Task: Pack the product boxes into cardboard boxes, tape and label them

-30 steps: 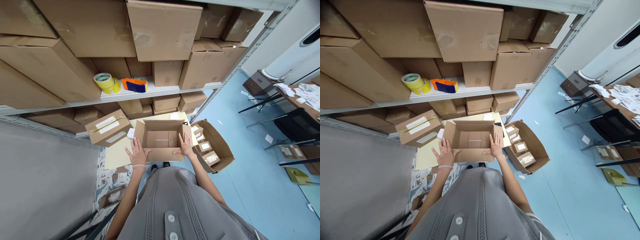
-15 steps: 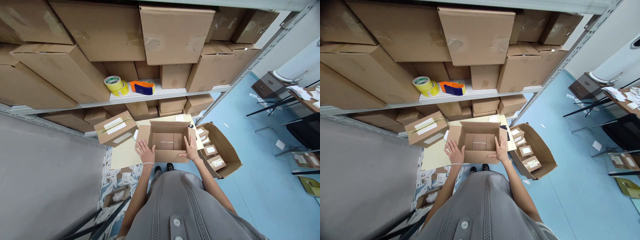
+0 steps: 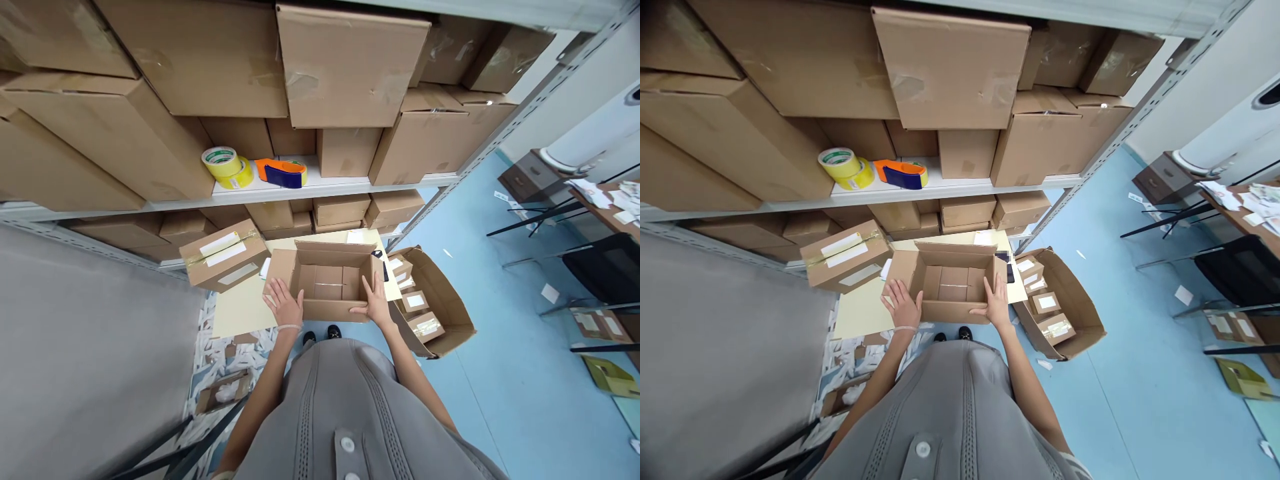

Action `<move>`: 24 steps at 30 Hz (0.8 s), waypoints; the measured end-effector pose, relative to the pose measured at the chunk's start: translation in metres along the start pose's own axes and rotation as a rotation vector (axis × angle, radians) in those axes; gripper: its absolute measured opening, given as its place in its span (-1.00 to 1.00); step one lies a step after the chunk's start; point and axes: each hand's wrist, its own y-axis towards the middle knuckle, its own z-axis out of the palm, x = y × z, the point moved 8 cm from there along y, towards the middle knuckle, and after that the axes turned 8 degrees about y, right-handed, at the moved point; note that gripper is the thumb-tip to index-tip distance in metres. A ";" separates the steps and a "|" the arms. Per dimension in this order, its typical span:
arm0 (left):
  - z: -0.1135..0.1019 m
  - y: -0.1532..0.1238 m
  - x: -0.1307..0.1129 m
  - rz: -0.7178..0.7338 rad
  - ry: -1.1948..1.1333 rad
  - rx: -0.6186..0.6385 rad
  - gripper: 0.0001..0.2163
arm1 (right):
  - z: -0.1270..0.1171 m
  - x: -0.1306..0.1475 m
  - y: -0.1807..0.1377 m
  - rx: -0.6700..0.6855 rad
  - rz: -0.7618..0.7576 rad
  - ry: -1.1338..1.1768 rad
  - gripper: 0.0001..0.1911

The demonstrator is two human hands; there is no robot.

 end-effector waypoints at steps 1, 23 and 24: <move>0.000 -0.001 0.000 -0.001 0.002 -0.001 -0.31 | 0.000 -0.001 0.000 0.007 -0.008 0.023 0.20; -0.017 -0.016 -0.001 0.048 -0.014 0.095 -0.42 | -0.006 -0.033 0.022 0.246 -0.104 0.063 0.09; -0.021 -0.007 0.004 0.023 -0.028 0.086 -0.42 | -0.006 -0.034 0.022 0.247 -0.102 0.059 0.11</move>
